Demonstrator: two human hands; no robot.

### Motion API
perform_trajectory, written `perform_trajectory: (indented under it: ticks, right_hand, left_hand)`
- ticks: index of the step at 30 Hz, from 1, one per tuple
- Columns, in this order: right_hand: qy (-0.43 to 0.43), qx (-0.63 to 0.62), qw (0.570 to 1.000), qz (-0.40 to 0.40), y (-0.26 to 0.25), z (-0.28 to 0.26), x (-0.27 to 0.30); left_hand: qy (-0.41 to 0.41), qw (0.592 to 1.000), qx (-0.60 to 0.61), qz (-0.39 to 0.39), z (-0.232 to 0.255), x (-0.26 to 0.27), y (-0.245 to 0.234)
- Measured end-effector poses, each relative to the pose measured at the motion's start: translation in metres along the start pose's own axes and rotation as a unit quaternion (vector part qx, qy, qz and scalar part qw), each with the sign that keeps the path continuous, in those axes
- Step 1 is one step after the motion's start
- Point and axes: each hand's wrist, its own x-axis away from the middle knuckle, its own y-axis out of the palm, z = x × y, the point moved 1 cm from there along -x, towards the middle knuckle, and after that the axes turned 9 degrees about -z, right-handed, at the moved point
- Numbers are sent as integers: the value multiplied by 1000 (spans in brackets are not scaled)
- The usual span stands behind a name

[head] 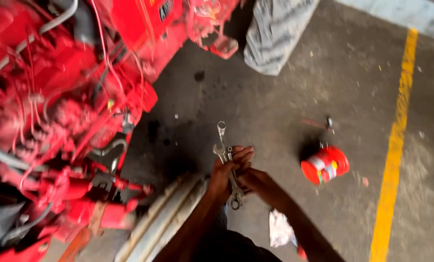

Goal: The person handles a red bucket over a tractor engine, wipes components with a cloth, and uses a wrench to loosen and remove metal fittings and lines on the engine block.

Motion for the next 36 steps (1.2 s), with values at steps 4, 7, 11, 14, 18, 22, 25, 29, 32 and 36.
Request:
perform_trajectory:
  ticks: [4,7,11,14,18,22,25,29,32,36]
  right_hand:
    - [-14,32,999,-39,-23,-66,-87]
    - [-35,33,999,9,-47,-102,-134]
    - [-11,-5,1000,20,-75,-139,-208]
    - [20,-28,999,15,-93,-161,-260]
    - [-95,90,990,-51,-120,-197,-339]
    - [-432,181,878,-98,-134,-279,-405]
    - [-201,132,962,-127,-150,-337,-458]
    - [-278,127,939,-160,-164,-429,-539]
    - [-426,265,860,-95,-162,-511,-629]
    - [-498,455,737,44,-145,-605,-748]
  left_hand:
    - [21,992,-106,65,55,-87,-13]
    - [30,991,-79,106,82,-139,-14]
    - [59,982,-102,148,100,-211,-26]
    - [99,965,-150,191,120,-261,-45]
    - [216,926,-199,236,152,-340,-66]
    - [247,855,-334,311,201,-417,-54]
    - [262,829,-387,309,259,-458,-34]
    - [291,794,-493,204,363,-490,-6]
    - [287,690,-630,210,443,-501,8]
    - [271,508,-780,245,530,-509,18]
